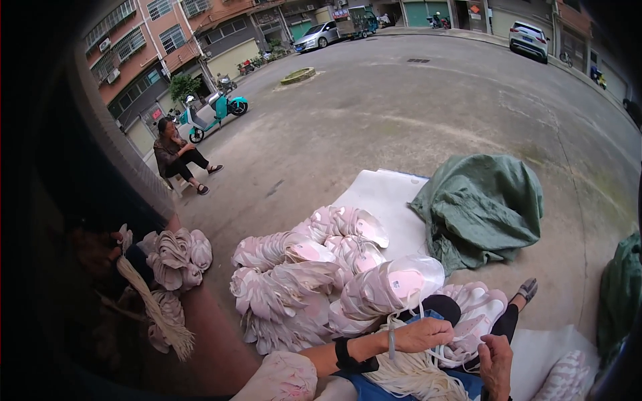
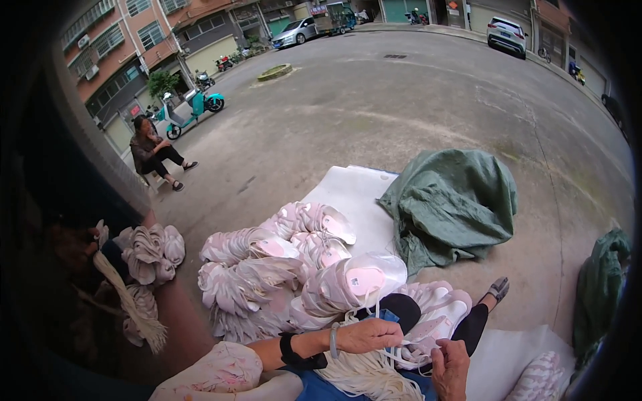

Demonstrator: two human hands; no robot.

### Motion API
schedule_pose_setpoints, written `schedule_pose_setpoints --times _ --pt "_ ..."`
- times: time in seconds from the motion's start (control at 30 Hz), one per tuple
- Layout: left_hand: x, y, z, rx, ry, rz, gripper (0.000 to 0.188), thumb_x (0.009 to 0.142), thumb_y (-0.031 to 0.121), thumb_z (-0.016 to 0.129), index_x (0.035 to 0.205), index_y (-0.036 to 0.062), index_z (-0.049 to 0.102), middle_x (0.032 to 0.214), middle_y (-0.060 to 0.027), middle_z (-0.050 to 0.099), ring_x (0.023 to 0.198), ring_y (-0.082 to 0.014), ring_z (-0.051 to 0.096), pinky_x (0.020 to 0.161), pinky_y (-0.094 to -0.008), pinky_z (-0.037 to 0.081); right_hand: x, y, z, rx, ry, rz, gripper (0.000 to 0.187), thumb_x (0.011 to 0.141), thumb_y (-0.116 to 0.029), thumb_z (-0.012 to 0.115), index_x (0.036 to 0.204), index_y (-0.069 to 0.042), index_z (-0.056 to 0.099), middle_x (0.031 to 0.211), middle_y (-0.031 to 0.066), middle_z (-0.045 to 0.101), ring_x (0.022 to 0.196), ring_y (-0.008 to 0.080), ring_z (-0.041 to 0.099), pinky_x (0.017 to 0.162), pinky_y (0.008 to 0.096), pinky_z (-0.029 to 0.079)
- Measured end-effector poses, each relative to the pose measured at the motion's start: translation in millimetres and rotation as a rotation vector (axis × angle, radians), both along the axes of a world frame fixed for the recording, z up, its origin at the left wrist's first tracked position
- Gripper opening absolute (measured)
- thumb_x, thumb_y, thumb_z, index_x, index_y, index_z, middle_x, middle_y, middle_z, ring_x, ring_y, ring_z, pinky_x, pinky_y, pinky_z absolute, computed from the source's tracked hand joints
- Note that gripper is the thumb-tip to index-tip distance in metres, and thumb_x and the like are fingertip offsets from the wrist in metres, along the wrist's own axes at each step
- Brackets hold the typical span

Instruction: Lacing a pair of pink and white sneakers while sitting on the ground.

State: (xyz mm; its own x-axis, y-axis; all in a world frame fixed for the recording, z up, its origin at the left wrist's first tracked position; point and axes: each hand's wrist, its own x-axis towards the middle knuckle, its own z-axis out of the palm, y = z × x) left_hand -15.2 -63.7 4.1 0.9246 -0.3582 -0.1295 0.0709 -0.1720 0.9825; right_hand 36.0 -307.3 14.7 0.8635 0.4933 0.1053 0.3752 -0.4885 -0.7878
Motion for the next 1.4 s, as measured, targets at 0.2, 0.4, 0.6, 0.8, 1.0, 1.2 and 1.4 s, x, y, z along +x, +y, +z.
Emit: schedule_pose_setpoints --times 0.2,0.4,0.6,0.8,1.0,1.2,1.4 --pt "-15 48 33 -0.235 0.166 0.441 0.018 0.098 0.020 0.047 0.099 0.0040 0.056 0.071 0.0013 0.053 0.056 -0.0033 0.046 0.050 -0.0185 0.038 -2 -81 -68 -0.257 0.060 -0.193 0.014 0.075 -0.003 0.061 0.088 0.002 0.061 0.076 0.0170 0.059 0.069 0.0284 0.058 0.066 0.0377 0.048" --pt "2 50 59 -0.359 0.159 0.747 0.018 0.094 0.013 0.050 0.112 0.0094 0.051 0.064 0.0047 0.044 0.047 -0.0010 0.034 0.038 -0.0161 0.023 22 -70 -76 -0.050 0.022 -0.184 0.014 0.081 0.001 0.055 0.094 0.001 0.060 0.076 0.0154 0.060 0.065 0.0260 0.061 0.061 0.0348 0.049" --pt "28 34 34 -0.194 0.186 0.520 0.015 0.095 0.009 0.047 0.105 0.0036 0.057 0.074 0.0012 0.054 0.051 0.0008 0.033 0.043 -0.0156 0.025 23 -47 -59 0.173 0.356 -0.329 0.024 0.088 0.001 0.055 0.112 0.002 0.056 0.084 0.0071 0.056 0.063 0.0107 0.059 0.056 0.0240 0.049" --pt "72 -20 -4 0.169 0.086 0.212 0.015 0.094 0.011 0.053 0.103 0.0011 0.059 0.085 0.0008 0.060 0.056 0.0003 0.041 0.048 -0.0164 0.033 8 -73 -108 -0.053 0.180 -0.363 0.024 0.081 0.000 0.060 0.105 0.000 0.058 0.091 0.0176 0.054 0.087 0.0345 0.056 0.075 0.0422 0.049" --pt "110 -52 -43 0.594 -0.228 -0.003 0.022 0.086 0.017 0.062 0.100 -0.0006 0.059 0.086 -0.0136 0.062 0.073 -0.0228 0.058 0.068 -0.0310 0.047 20 -53 -100 -0.229 -0.014 -0.253 0.018 0.081 -0.007 0.065 0.097 0.000 0.059 0.086 0.0165 0.053 0.081 0.0358 0.059 0.069 0.0439 0.049" --pt "109 -72 -59 0.906 -0.311 -0.156 0.029 0.086 0.019 0.060 0.102 -0.0034 0.052 0.098 -0.0217 0.057 0.081 -0.0378 0.059 0.072 -0.0404 0.048 33 -50 -111 -0.363 -0.045 -0.167 0.008 0.084 -0.007 0.056 0.084 0.001 0.056 0.090 0.0179 0.052 0.073 0.0372 0.062 0.066 0.0459 0.051" --pt "110 -66 -59 0.835 -0.190 -0.184 0.037 0.081 0.023 0.061 0.099 -0.0055 0.047 0.096 -0.0267 0.055 0.086 -0.0434 0.057 0.076 -0.0479 0.046 26 -48 -102 -0.391 -0.050 -0.051 0.004 0.084 -0.003 0.054 0.083 0.001 0.054 0.089 0.0180 0.051 0.074 0.0378 0.061 0.065 0.0457 0.051"
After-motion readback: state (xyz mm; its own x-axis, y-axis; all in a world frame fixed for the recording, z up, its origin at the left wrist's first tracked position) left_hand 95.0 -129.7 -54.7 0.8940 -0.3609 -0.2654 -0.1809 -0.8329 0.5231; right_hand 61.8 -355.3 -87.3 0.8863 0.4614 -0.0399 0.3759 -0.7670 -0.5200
